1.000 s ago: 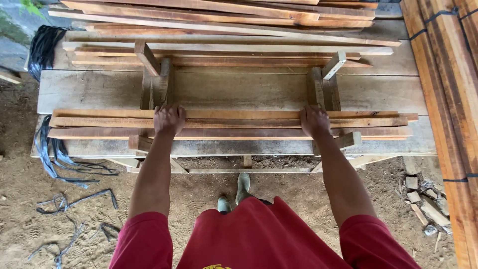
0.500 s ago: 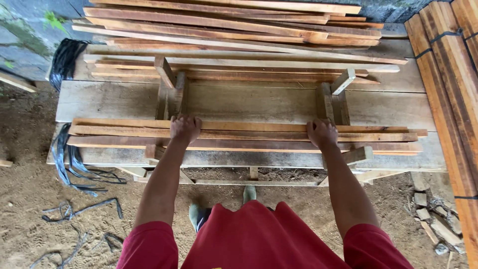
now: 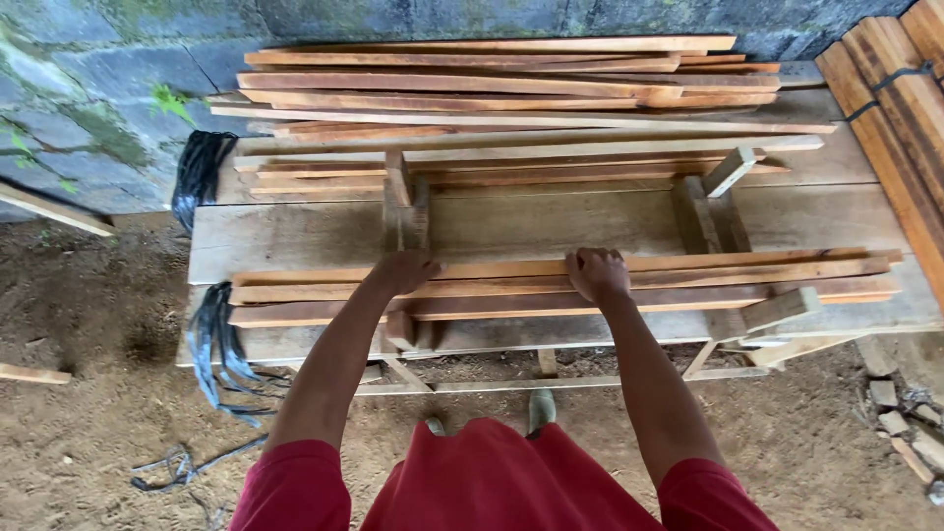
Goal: Bundling wooden slats together using plastic strips.
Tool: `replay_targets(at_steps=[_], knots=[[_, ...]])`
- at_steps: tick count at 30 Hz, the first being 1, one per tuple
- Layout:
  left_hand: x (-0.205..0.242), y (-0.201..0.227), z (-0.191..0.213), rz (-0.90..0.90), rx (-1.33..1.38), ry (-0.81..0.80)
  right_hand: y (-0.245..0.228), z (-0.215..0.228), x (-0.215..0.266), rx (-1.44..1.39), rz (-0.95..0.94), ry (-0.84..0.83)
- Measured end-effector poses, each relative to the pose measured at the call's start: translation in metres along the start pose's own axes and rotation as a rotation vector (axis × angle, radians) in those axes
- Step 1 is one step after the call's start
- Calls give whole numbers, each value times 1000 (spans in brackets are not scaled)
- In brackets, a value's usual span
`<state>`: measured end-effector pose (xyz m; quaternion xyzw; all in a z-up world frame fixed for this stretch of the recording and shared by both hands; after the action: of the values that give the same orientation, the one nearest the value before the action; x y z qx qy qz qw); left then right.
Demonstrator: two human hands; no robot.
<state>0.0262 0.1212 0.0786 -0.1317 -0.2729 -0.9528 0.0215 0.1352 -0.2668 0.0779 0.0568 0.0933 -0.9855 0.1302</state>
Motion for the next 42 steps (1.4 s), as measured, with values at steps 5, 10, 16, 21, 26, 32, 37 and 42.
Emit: replay_targets(at_steps=[5,10,16,21,26,32,37,42], knots=[[40,-98,8,142,-283,289,-101,-10,12,17,90,-41],[71,-132,19,51,-531,914,-195,-18,23,13,210,6],[79,-120,28,113,-341,750,-214,-13,28,-3,180,-120],[73,-124,26,128,-369,731,-215,-14,26,48,306,140],[75,-113,35,135,-348,783,-212,-12,21,16,207,-108],[79,-114,32,89,-373,846,-214,-12,24,52,154,-203],[74,-129,14,-29,-413,876,-210,-14,25,-23,155,-177],[79,-121,22,-23,-388,871,-210,-16,25,-14,218,-74]])
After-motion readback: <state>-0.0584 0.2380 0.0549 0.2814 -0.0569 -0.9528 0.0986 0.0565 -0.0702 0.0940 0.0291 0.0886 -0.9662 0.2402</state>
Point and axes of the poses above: each hand's wrist, its own x-axis away from the middle knuckle, its own z-axis out of the back of the hand, y = z × x, the point moved 5 cm from there along -x, towards the middle knuckle, and after that the axes turned 5 degrees about y, right-handed, at the moved point
